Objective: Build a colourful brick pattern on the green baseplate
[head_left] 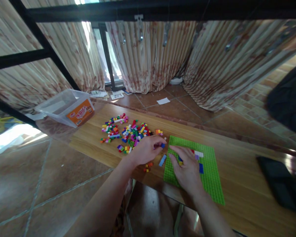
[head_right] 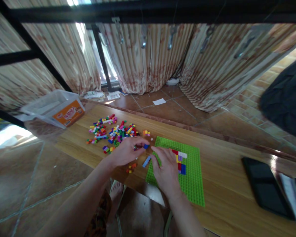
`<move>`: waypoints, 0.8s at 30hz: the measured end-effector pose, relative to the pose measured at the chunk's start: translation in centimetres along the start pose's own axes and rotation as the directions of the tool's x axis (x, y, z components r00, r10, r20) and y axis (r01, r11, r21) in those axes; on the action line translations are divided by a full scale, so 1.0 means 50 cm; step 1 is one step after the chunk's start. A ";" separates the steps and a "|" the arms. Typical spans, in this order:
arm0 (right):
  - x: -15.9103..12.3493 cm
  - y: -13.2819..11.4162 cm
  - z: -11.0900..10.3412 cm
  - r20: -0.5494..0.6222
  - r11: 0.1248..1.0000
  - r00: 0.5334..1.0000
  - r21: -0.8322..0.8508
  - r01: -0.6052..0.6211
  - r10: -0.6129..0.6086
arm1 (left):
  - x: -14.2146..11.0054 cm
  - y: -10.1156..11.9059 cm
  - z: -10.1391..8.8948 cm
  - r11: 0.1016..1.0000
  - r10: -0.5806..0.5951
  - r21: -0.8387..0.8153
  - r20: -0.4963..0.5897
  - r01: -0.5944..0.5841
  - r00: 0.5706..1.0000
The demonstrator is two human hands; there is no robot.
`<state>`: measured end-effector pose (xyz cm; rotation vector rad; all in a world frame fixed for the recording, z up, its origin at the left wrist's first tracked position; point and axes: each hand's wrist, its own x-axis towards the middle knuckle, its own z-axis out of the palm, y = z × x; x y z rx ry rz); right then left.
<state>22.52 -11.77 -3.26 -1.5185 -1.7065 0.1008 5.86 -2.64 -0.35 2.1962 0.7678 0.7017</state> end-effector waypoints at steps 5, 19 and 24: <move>-0.001 -0.008 0.005 0.050 0.986 0.996 0.145 -0.080 0.074 | 0.007 0.010 0.023 0.997 -0.014 -0.073 0.067 0.019 0.998; 0.003 0.046 -0.077 -0.277 0.893 0.849 0.160 -0.421 0.450 | 0.026 0.046 0.088 0.996 -0.052 0.074 0.016 0.050 0.999; 0.003 0.081 -0.108 -0.260 0.805 0.764 0.126 -0.580 0.591 | 0.040 0.055 0.122 0.959 -0.046 0.281 0.049 0.030 0.998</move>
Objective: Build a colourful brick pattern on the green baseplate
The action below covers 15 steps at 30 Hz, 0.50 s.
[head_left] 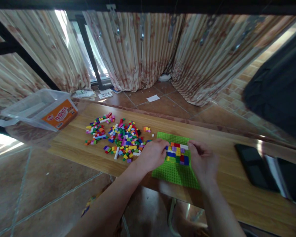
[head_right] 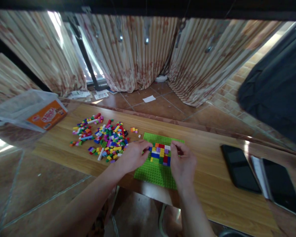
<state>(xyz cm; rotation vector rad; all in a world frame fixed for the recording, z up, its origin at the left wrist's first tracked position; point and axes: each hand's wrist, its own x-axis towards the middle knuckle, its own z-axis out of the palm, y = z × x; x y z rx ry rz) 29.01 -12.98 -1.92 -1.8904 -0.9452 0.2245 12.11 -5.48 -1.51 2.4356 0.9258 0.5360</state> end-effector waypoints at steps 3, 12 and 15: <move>0.002 0.006 -0.005 0.040 0.997 0.999 -0.068 -0.028 0.031 | 0.008 0.011 0.011 0.995 0.003 0.099 0.034 -0.006 0.999; 0.003 0.004 -0.014 0.082 0.991 0.996 -0.134 -0.029 0.041 | 0.021 0.030 0.015 0.982 -0.007 0.187 0.072 -0.006 0.997; 0.001 0.003 -0.015 0.090 0.990 0.996 -0.142 -0.017 0.030 | 0.025 0.031 0.018 0.989 -0.016 0.145 0.072 0.006 0.997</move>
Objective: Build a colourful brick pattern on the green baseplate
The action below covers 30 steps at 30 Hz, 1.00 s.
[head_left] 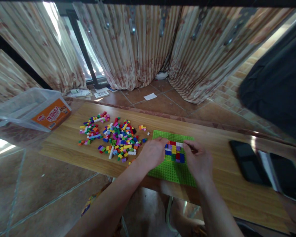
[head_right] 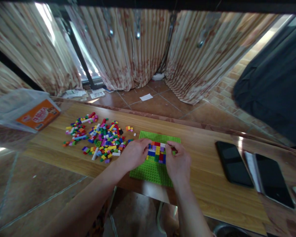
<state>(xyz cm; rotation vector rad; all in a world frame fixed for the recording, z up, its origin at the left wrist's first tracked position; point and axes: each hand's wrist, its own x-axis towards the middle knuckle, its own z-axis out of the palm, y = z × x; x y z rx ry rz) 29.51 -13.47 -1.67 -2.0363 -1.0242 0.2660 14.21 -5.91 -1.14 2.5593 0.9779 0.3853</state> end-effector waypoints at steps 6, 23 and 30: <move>0.002 0.011 0.003 0.029 0.999 0.999 -0.030 -0.020 0.021 | 0.002 -0.004 0.006 0.992 -0.034 -0.122 -0.037 0.029 0.999; -0.003 0.016 0.010 0.072 0.991 0.995 -0.105 0.078 -0.070 | 0.004 0.002 0.014 0.998 -0.004 -0.069 -0.040 0.001 0.999; -0.004 0.012 0.008 0.075 0.989 0.994 -0.120 0.092 -0.083 | 0.004 0.004 0.015 0.999 0.021 -0.039 -0.030 -0.022 0.999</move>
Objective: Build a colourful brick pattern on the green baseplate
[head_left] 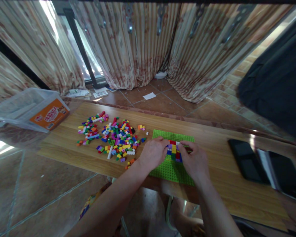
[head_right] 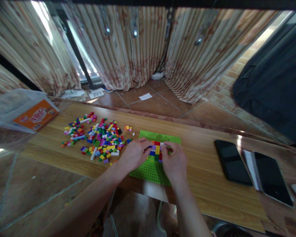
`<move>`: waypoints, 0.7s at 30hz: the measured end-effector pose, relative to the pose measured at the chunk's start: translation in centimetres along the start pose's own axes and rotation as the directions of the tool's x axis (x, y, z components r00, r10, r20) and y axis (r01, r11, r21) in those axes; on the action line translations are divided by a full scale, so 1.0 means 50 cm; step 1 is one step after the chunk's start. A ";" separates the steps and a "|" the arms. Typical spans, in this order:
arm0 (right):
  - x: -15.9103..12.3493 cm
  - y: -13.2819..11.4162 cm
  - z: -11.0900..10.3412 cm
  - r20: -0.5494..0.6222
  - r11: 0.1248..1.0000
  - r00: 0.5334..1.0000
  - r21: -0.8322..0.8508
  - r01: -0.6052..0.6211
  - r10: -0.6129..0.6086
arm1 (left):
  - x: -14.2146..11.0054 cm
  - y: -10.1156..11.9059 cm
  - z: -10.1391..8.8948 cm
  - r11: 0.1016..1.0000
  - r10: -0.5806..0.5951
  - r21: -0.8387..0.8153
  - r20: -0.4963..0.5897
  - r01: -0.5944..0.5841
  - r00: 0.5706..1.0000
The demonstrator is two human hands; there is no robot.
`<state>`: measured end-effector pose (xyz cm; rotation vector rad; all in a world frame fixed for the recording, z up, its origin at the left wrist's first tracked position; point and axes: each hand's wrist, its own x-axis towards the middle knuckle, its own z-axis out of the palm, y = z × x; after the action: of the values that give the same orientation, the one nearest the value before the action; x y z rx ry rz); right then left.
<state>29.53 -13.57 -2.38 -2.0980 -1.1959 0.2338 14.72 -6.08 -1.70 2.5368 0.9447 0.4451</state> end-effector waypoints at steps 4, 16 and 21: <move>0.000 0.000 0.000 -0.005 1.000 1.000 0.016 0.015 -0.015 | 0.002 -0.003 -0.001 0.998 -0.024 -0.056 -0.023 0.023 0.999; 0.001 0.002 0.002 0.000 1.000 1.000 0.022 0.004 -0.004 | -0.001 -0.005 0.011 0.990 -0.035 -0.138 -0.069 0.025 0.997; 0.000 -0.004 -0.002 0.016 1.000 1.000 0.021 0.003 -0.003 | -0.001 -0.004 0.011 0.989 -0.049 -0.142 -0.079 0.037 0.996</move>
<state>29.43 -13.55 -2.18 -2.0800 -1.2010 0.2604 14.80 -6.12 -2.26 2.3827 0.9604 0.5866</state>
